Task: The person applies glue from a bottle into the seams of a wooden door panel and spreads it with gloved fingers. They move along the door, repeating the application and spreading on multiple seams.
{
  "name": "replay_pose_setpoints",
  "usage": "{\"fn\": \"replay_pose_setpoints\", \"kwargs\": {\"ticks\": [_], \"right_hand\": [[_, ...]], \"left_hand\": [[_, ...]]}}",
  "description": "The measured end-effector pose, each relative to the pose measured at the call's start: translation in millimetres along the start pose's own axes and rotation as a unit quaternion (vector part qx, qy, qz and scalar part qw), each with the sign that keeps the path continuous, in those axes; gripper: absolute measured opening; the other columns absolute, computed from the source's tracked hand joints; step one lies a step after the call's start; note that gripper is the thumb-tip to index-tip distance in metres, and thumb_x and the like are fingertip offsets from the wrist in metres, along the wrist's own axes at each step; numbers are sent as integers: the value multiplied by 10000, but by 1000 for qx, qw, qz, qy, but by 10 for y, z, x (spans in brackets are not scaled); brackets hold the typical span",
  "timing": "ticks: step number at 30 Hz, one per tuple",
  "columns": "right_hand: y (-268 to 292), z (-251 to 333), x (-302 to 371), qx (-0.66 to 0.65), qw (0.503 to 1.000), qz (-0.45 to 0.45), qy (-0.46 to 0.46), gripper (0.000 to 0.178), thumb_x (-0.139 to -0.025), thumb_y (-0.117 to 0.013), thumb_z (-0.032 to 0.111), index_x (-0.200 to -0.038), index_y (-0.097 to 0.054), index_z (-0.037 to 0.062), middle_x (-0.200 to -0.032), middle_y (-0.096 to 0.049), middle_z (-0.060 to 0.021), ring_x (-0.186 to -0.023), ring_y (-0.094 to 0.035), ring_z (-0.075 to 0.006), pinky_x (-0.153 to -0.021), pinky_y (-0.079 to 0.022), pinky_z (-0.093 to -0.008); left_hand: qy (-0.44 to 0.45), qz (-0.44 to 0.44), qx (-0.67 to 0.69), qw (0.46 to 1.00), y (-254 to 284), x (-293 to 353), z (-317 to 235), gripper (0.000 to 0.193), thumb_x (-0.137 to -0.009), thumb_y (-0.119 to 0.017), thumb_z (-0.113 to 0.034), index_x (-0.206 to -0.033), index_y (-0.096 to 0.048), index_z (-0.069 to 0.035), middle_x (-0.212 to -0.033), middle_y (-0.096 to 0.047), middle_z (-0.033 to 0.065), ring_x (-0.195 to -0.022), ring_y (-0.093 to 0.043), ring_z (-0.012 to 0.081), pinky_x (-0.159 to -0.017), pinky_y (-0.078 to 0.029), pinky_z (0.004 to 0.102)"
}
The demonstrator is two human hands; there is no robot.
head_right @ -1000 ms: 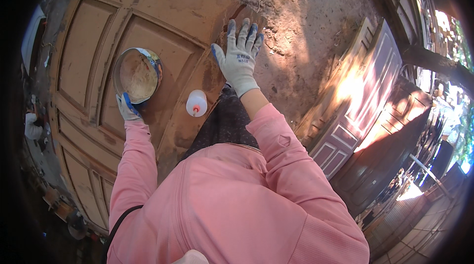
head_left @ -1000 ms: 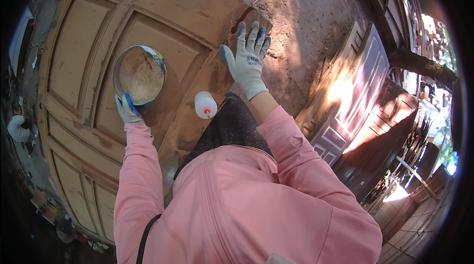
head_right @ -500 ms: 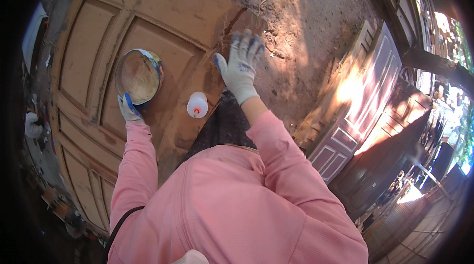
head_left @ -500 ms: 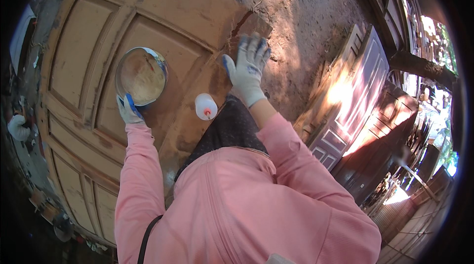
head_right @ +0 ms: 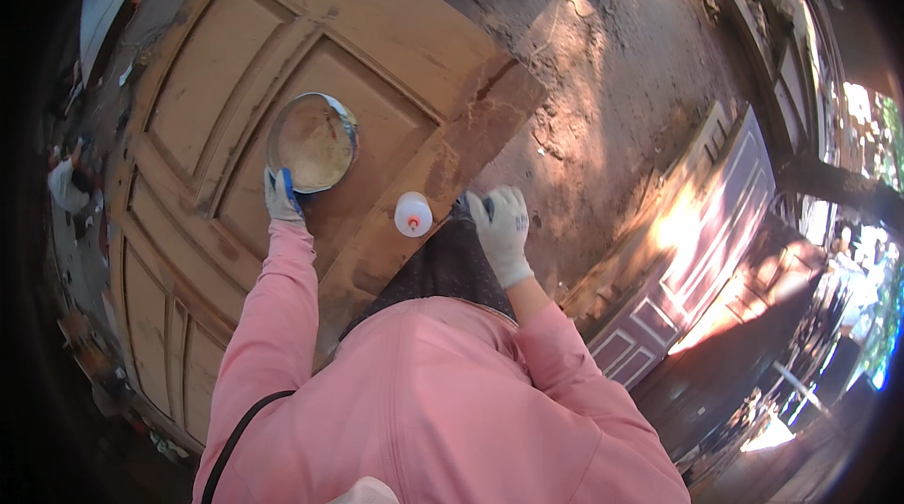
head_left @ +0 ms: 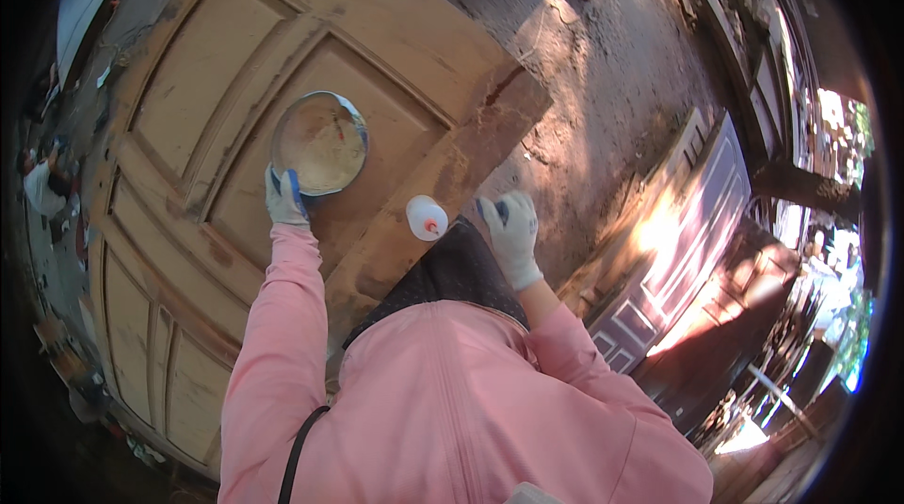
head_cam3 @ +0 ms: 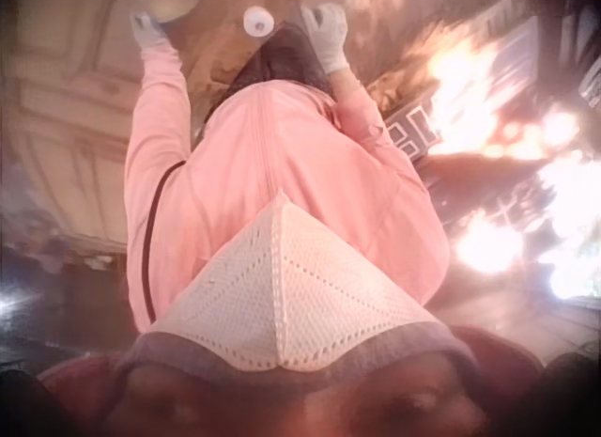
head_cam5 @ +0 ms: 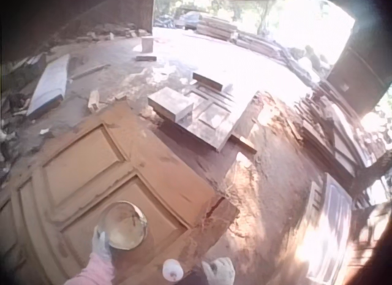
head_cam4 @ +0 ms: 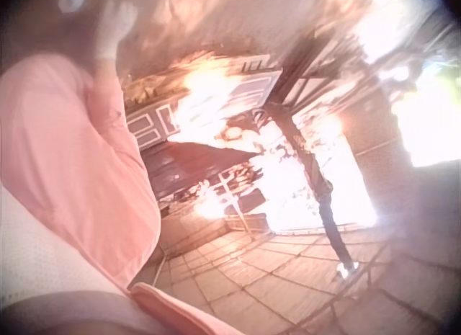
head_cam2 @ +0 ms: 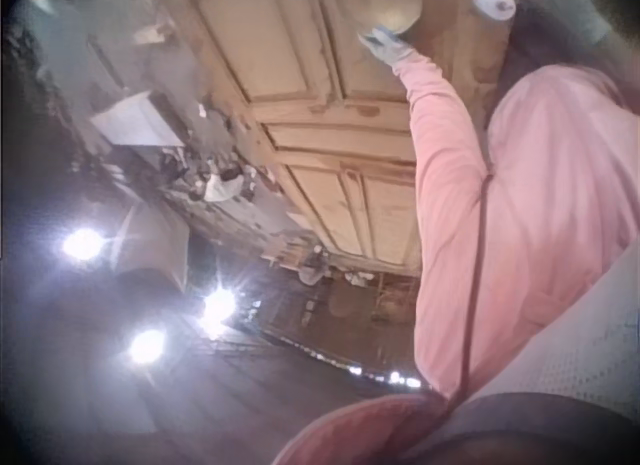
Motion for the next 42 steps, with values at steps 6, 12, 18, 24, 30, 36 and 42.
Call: {"fn": "replay_pose_setpoints", "kwargs": {"ticks": [6, 12, 18, 24, 30, 36, 42], "right_hand": [[-149, 661, 306, -59, 990, 53, 117, 893, -718, -860, 220, -1470, -423, 14, -1428, -485, -200, -1295, -461, -407, -1130, -371, -485], [-752, 673, 203, -276, 953, 119, 35, 960, -706, -898, 178, -1496, -388, -15, -1452, -471, -186, -1321, -484, -358, -1143, -382, -444], [-797, 466, 63, -307, 943, 126, -1, 742, -766, -863, 70, -1398, -477, 31, -1350, -527, -123, -1226, -544, -242, -1059, -477, -354], [-628, 707, 80, -336, 927, 164, 1, 703, -815, -825, 28, -1411, -453, 51, -1330, -524, -109, -1218, -543, -217, -1023, -505, -336], [-542, 1083, 224, -258, 945, 194, 47, 674, -840, -796, 19, -1412, -440, 49, -1349, -488, -111, -1234, -515, -222, -1038, -496, -357], [-537, 1143, 345, -214, 958, 178, 69, 689, -809, -833, 31, -1396, -473, 48, -1351, -528, -111, -1217, -535, -232, -1033, -491, -353], [-592, 1148, 347, -201, 960, 173, 86, 702, -783, -845, 36, -1385, -483, 42, -1354, -546, -118, -1215, -545, -249, -1032, -494, -372]], "left_hand": [[-23, 14, 39, 999, -73, 5, -4, 516, -991, -619, -326, -1384, -533, -2, -1283, -617, 100, -1136, -590, 206, -995, -469, 336], [-33, -27, -98, 994, -21, 26, -38, 568, -931, -680, -328, -1408, -538, -55, -1302, -659, 162, -1209, -627, 274, -1042, -474, 369], [-34, 2, -96, 995, -289, 165, -473, 594, -934, -666, -350, -1427, -512, -57, -1346, -629, 191, -1257, -607, 304, -1062, -460, 384], [-3, -42, -181, 983, -298, 427, -595, 606, -962, -643, -393, -1441, -481, -58, -1325, -582, 210, -1222, -581, 385, -1055, -455, 428], [-147, -75, -210, 964, -71, 936, -682, 648, -989, -577, -396, -1484, -423, -7, -1503, -390, 288, -1373, -409, 452, -1149, -338, 498], [-30, -181, -560, 808, 1109, 1065, -573, 892, -995, -479, -544, -1546, -234, 113, -1614, -203, 345, -1521, -143, 494, -1248, -67, 574], [21, -175, -624, 761, 1630, 400, -500, 930, -1008, -394, -625, -1547, -232, 116, -1620, -211, 332, -1529, -148, 472, -1249, -54, 570]]}}
Point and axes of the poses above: each hand's wrist, its own x-axis away from the middle knuckle, its own y-axis out of the back of the hand, z = x × y, the point moved 10 cm from there along -x, towards the middle knuckle
